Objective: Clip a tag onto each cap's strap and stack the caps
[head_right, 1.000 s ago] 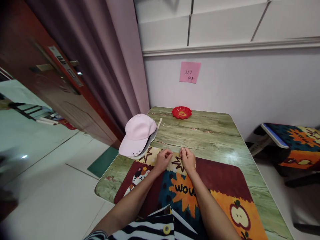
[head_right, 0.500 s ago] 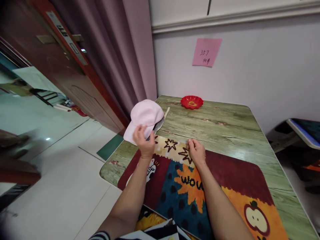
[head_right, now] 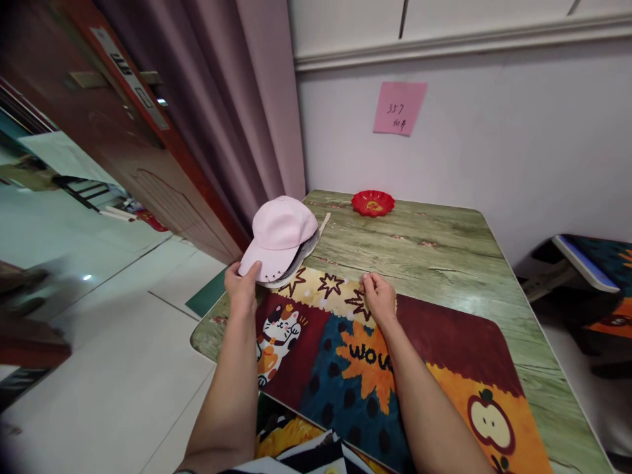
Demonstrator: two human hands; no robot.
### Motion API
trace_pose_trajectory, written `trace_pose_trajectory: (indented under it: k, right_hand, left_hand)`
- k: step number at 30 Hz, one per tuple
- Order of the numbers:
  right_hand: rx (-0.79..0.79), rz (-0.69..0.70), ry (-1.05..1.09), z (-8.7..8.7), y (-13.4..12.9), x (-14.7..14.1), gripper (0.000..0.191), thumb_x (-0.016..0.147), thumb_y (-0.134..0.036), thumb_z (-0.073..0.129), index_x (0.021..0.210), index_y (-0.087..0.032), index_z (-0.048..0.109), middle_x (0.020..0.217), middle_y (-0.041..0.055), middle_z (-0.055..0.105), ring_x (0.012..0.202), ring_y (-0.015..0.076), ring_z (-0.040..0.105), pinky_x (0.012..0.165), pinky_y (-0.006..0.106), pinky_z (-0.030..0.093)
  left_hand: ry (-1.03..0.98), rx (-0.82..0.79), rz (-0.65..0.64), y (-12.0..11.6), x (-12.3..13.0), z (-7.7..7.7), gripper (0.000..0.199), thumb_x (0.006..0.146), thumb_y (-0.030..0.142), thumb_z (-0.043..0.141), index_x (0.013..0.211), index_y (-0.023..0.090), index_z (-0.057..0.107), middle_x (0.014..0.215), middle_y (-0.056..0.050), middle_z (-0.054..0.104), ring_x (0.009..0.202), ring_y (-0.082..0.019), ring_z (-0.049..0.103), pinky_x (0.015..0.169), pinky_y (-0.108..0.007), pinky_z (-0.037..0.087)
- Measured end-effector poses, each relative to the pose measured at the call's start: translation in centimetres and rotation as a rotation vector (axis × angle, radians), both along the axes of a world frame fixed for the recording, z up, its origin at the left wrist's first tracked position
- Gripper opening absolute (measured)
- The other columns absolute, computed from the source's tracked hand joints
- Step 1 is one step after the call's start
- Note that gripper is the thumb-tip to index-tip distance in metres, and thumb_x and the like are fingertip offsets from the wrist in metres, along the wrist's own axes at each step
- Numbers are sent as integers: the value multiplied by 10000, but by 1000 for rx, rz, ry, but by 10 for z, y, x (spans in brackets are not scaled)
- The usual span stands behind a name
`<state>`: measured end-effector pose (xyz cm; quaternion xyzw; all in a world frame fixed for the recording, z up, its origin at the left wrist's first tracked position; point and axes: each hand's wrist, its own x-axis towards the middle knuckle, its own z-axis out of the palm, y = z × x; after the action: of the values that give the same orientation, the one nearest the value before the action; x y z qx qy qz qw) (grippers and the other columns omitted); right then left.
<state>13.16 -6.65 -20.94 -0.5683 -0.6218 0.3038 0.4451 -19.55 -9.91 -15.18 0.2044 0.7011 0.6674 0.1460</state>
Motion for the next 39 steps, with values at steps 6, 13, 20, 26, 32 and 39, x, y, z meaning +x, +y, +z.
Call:
trace_pose_trajectory:
  k: [6, 13, 20, 26, 32, 39]
  right_hand:
    - [-1, 8, -12, 1, 0, 0, 477, 960, -579, 433, 682, -225, 590, 626, 2, 643, 582, 160, 558, 612, 268, 382]
    - [2, 11, -21, 1, 0, 0, 469, 958, -569, 436, 679, -224, 587, 609, 0, 633, 555, 154, 537, 594, 270, 371]
    - [2, 26, -4, -2, 2, 1, 468, 950, -584, 430, 705, -226, 605, 644, 17, 669, 597, 170, 580, 617, 274, 395]
    - [4, 28, 3, -4, 3, 2, 485, 939, -615, 433, 705, -228, 609, 652, 25, 684, 603, 175, 588, 621, 278, 410]
    - [-74, 43, 359, 5, 3, -1, 519, 857, -712, 530, 919, -213, 661, 885, 66, 756, 577, 145, 555, 538, 260, 410]
    - [-180, 216, 931, 21, 13, 41, 587, 861, -781, 444, 1075, -266, 629, 1115, 81, 731, 412, 72, 315, 334, 242, 295]
  left_hand:
    - [-136, 142, 96, 0, 1, 15, 586, 601, 89, 855, 1101, 165, 560, 1006, -18, 624, 885, -132, 624, 869, -273, 511]
    - [-740, 231, 7, -6, 5, 34, 202, 782, 6, 693, 899, 134, 590, 721, 14, 617, 523, -51, 519, 463, -146, 388]
    - [-780, 227, 6, -13, 8, 47, 121, 848, 32, 638, 835, 148, 610, 738, -21, 672, 605, -97, 634, 577, -192, 539]
    - [-640, 377, -18, -17, 21, 63, 190, 823, -12, 630, 797, 171, 588, 806, -5, 697, 731, -104, 665, 762, -245, 582]
    - [-663, 438, -313, -12, 75, 60, 123, 827, 45, 654, 807, 160, 615, 849, -19, 730, 779, -120, 684, 854, -311, 582]
    - [-812, 219, -621, 24, 145, 5, 158, 784, 123, 716, 908, 167, 629, 905, -46, 746, 857, -162, 719, 926, -347, 546]
